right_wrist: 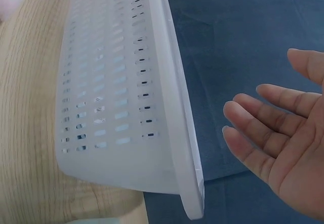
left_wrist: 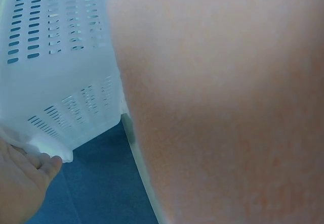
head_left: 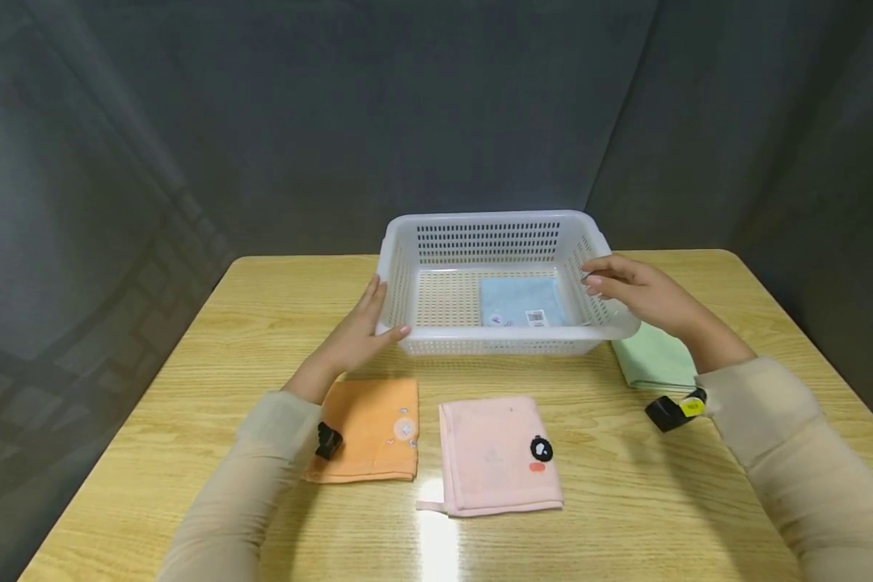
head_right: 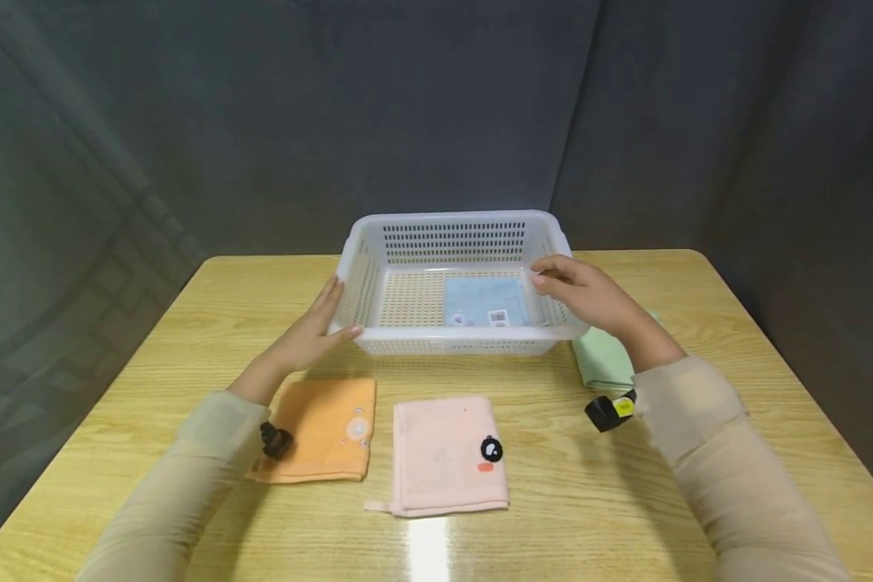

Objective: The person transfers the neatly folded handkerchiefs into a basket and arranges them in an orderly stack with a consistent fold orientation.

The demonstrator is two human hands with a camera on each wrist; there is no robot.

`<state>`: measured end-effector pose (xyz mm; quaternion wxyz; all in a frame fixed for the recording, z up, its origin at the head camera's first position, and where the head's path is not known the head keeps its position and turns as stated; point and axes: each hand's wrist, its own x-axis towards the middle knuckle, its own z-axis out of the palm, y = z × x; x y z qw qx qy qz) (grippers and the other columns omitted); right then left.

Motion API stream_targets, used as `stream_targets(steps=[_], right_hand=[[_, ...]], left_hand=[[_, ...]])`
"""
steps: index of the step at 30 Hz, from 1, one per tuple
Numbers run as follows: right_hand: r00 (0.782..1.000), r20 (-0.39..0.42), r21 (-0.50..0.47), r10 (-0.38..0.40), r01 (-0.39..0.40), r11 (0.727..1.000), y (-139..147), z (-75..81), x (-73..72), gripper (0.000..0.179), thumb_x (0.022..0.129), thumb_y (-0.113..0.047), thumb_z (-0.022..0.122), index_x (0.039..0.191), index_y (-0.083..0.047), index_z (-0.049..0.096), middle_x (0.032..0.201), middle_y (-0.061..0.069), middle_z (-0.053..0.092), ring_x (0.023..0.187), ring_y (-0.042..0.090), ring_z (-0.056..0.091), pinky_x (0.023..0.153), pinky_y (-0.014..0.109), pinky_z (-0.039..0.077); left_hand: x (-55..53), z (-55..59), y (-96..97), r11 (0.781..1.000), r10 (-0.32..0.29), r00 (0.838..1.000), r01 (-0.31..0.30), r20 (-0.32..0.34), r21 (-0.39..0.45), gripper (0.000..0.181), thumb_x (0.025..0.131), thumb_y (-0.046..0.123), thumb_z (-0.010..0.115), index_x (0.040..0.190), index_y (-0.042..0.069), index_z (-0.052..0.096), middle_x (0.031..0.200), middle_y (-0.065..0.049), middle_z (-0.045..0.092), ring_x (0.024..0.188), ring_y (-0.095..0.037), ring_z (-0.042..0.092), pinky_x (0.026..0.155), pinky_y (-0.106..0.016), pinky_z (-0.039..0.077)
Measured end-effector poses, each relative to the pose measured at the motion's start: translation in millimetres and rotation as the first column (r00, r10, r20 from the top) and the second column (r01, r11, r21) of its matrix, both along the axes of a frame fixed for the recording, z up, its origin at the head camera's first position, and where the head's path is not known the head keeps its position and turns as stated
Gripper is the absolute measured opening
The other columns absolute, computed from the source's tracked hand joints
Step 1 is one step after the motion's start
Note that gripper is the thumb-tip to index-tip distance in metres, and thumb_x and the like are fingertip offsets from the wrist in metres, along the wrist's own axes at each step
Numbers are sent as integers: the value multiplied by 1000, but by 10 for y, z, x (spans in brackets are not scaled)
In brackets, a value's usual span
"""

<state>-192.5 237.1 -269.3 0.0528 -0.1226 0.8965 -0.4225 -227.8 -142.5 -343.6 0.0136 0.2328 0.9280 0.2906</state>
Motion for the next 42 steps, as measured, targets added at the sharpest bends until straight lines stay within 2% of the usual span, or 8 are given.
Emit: stream_targets(steps=[9,13,20,25,29,37,42], right_hand=[[1000,-27,-27,8,-9,1000,68,-14,54,41,91,-26,44,120,1,43,121,19,43,102,32,44,86,50,33],[999,-42,-26,8,-9,1000,98,-23,80,40,91,-26,44,120,2,43,120,19,43,100,28,45,85,48,34],[995,-97,-28,5,-8,1000,182,-80,144,38,92,-21,41,119,6,43,112,19,48,90,7,48,78,26,40],[990,-136,-78,-38,28,997,239,-104,189,36,92,-19,43,115,8,45,102,11,54,87,6,51,74,16,40],[988,-146,-110,-39,23,994,279,-100,221,37,92,-19,42,114,10,44,97,5,56,86,6,52,73,16,38],[987,-156,-160,-30,5,987,347,-136,251,36,92,-18,42,113,11,44,96,3,57,86,7,52,73,17,39],[985,-166,-157,-39,12,987,407,-174,279,32,92,-16,41,113,8,45,95,-2,58,86,6,52,72,16,39]], left_hand=[[1,-10,-4,1000,8,1000,-9,16,11,87,82,54,45,138,3,2,142,-5,-12,127,-30,6,99,-46,16],[7,-15,-4,1000,6,1000,-6,15,14,87,81,54,44,138,3,2,143,-6,-11,127,-31,7,98,-47,16],[12,-26,-26,1000,2,1000,-3,16,12,87,82,53,45,138,3,1,142,-5,-12,127,-31,6,98,-47,15],[3,-16,-19,1000,1,1000,-1,13,19,87,82,53,45,138,4,2,142,-4,-12,127,-31,6,98,-47,16],[-5,-16,-10,1000,0,1000,0,11,20,87,82,53,45,138,3,2,143,-6,-11,127,-31,7,98,-48,16],[-10,-13,-11,1000,4,1000,-5,12,19,87,82,54,45,138,4,2,143,-4,-12,127,-30,6,98,-47,16],[-15,-15,-8,1000,-5,1000,4,7,18,87,82,54,44,138,3,2,143,-5,-12,127,-31,7,98,-47,16]])
